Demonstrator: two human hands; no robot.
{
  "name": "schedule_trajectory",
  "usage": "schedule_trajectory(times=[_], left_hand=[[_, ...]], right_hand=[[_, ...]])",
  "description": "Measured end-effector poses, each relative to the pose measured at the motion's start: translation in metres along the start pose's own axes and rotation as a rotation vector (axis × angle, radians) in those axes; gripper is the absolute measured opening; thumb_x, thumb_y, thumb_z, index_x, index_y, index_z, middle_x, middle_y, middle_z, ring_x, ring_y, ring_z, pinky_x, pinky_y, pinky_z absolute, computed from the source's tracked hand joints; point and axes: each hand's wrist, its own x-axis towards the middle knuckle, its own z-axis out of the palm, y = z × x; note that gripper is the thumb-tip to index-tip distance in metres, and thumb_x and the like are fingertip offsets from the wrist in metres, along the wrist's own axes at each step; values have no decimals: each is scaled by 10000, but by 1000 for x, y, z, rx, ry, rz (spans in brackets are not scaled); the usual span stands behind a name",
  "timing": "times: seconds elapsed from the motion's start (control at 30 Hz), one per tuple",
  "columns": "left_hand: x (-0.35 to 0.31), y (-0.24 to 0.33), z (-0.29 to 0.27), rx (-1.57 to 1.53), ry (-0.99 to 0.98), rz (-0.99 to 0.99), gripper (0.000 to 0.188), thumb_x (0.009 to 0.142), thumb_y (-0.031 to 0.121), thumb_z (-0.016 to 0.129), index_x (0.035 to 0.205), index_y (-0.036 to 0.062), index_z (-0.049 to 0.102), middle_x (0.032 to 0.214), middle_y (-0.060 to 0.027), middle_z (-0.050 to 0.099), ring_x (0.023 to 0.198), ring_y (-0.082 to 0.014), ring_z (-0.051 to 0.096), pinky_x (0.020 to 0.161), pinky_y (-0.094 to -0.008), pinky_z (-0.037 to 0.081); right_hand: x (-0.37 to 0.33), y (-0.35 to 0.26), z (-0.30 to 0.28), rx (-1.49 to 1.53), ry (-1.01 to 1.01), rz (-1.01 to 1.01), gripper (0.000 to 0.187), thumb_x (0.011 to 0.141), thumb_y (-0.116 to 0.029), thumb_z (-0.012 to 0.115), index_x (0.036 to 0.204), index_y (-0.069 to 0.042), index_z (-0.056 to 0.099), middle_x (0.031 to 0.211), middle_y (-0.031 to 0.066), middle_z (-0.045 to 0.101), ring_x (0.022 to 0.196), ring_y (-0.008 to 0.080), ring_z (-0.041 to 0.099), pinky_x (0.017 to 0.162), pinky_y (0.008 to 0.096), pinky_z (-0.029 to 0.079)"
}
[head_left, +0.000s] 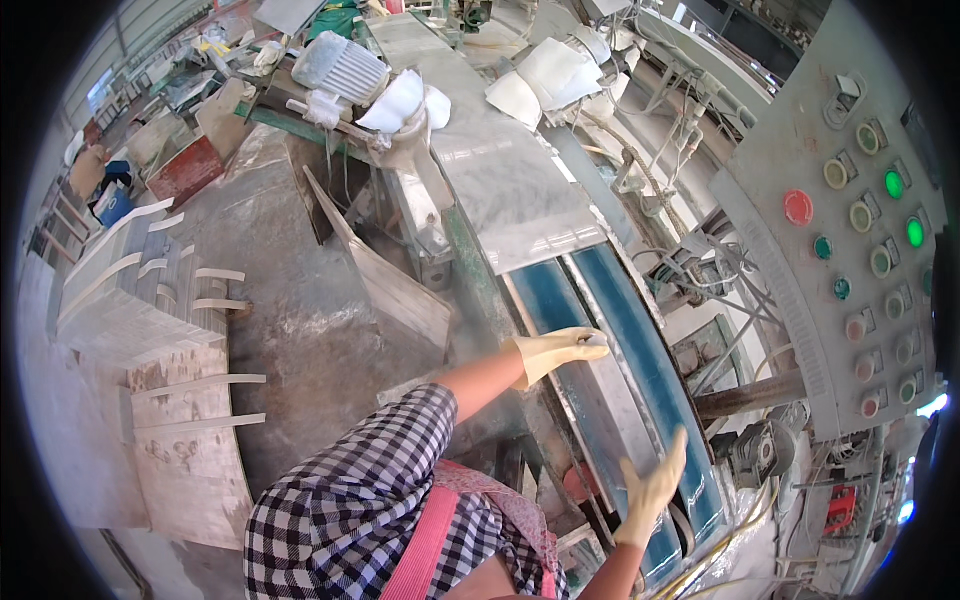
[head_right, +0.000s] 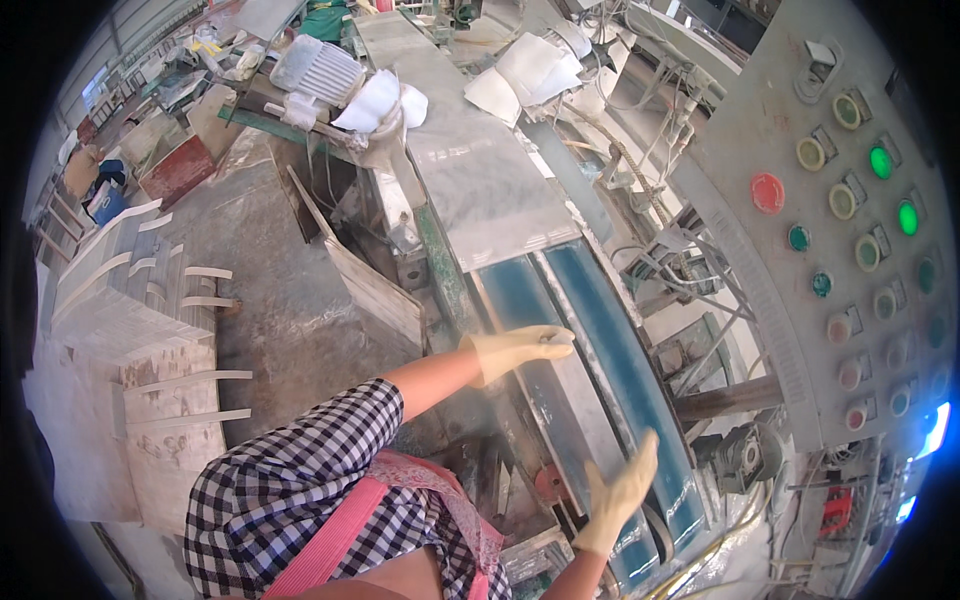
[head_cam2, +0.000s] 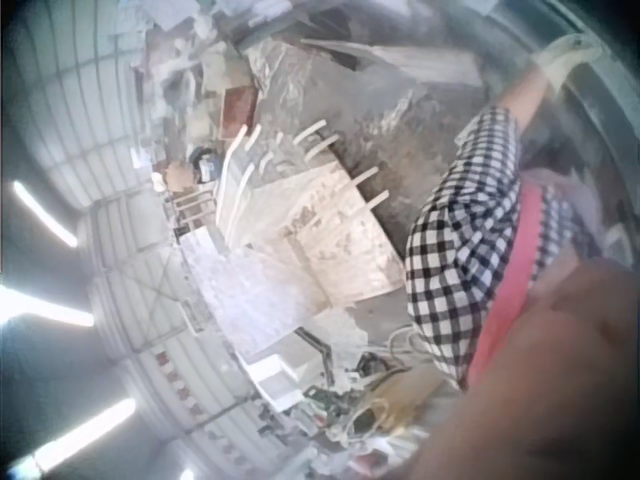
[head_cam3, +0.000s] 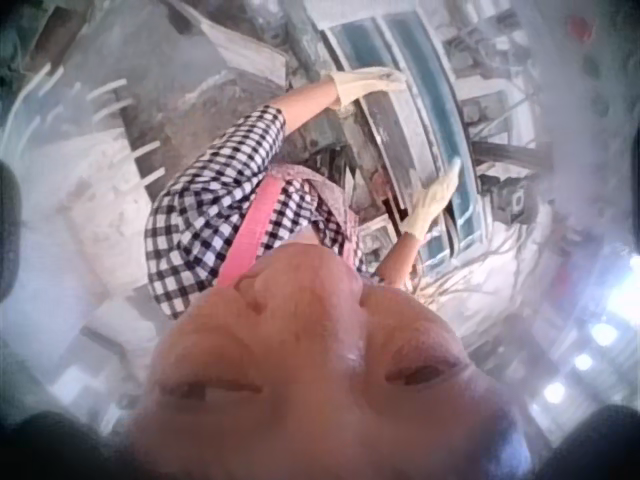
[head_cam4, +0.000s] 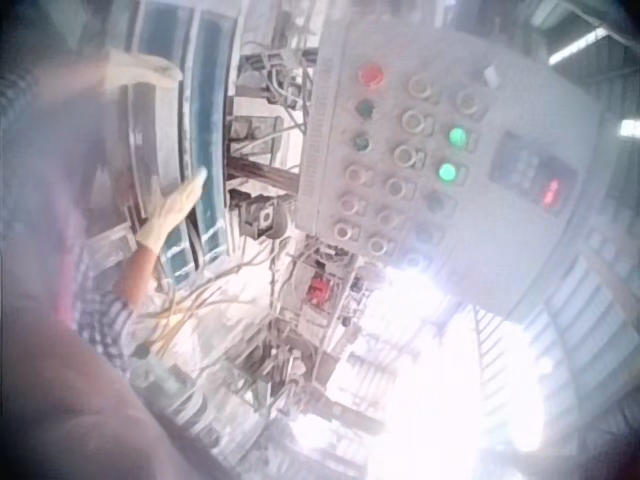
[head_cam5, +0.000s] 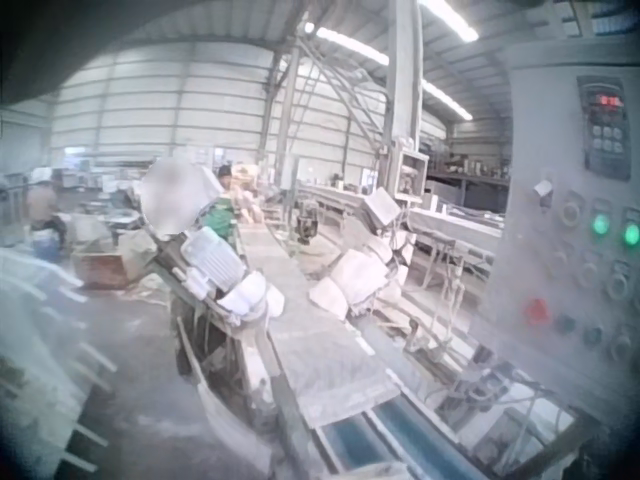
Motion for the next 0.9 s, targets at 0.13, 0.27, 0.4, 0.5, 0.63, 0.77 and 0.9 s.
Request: schedule_trajectory(times=[0.13, 0.27, 0.4, 0.5, 0.63, 0.77, 0.9], left_hand=[[-5, 7, -1, 235, -26, -3, 784, 893, 579, 557, 1524, 190, 301, 1580, -118, 274, 1484, -252, 182, 1196, -400, 131], [2, 1, 0, 267, -83, 93, 798, 903, 596, 522, 1538, 197, 250, 1588, -114, 256, 1486, -242, 176, 1203, -399, 123], [1, -10, -2, 384, -103, 137, 812, 913, 613, 487, 1553, 205, 199, 1597, -109, 238, 1489, -232, 171, 1209, -398, 114], [-3, -17, -13, 532, -109, 125, 823, 921, 627, 461, 1564, 210, 161, 1603, -106, 225, 1491, -224, 166, 1213, -398, 108], [21, -26, -33, 777, -204, 161, 897, 894, 544, 557, 1553, 101, 140, 1577, -163, 253, 1444, -263, 279, 1174, -391, 250], [63, -45, -39, 800, -102, 54, 670, 671, -4, 784, 1294, 72, 550, 1187, -177, 638, 1106, -299, 623, 879, -365, 508], [79, -56, -38, 1017, -40, 79, 725, 631, 122, 859, 1269, 17, 530, 1056, -172, 627, 955, -316, 638, 799, -383, 506]], right_hand=[[-60, 11, 14, 835, 121, 602, 939, 734, -12, 739, 1532, -41, 245, 1541, 152, 336, 1384, 292, 357, 1162, 408, 241], [-72, 27, 55, 1216, 238, 415, 689, 849, 34, 593, 1482, -60, 339, 1550, 164, 294, 1437, 312, 267, 1180, 403, 194], [-86, 37, 61, 1032, 219, 365, 565, 863, 74, 537, 1405, -43, 426, 1543, 186, 300, 1437, 342, 269, 1172, 404, 216], [-90, 37, 47, 824, 89, 320, 637, 849, 11, 577, 1449, -34, 368, 1523, 148, 325, 1405, 292, 310, 1163, 389, 223], [-77, 37, 36, 1031, 49, 635, 716, 855, -12, 644, 1496, -60, 329, 1472, 92, 398, 1334, 227, 400, 1122, 364, 290], [-69, 53, 57, 964, 118, 621, 799, 717, 37, 788, 1421, -45, 420, 1333, 89, 533, 1210, 235, 518, 1029, 361, 417], [-80, 85, 78, 744, 164, 580, 756, 660, -77, 860, 1313, 13, 491, 1248, 145, 579, 1146, 258, 562, 1010, 377, 427]])
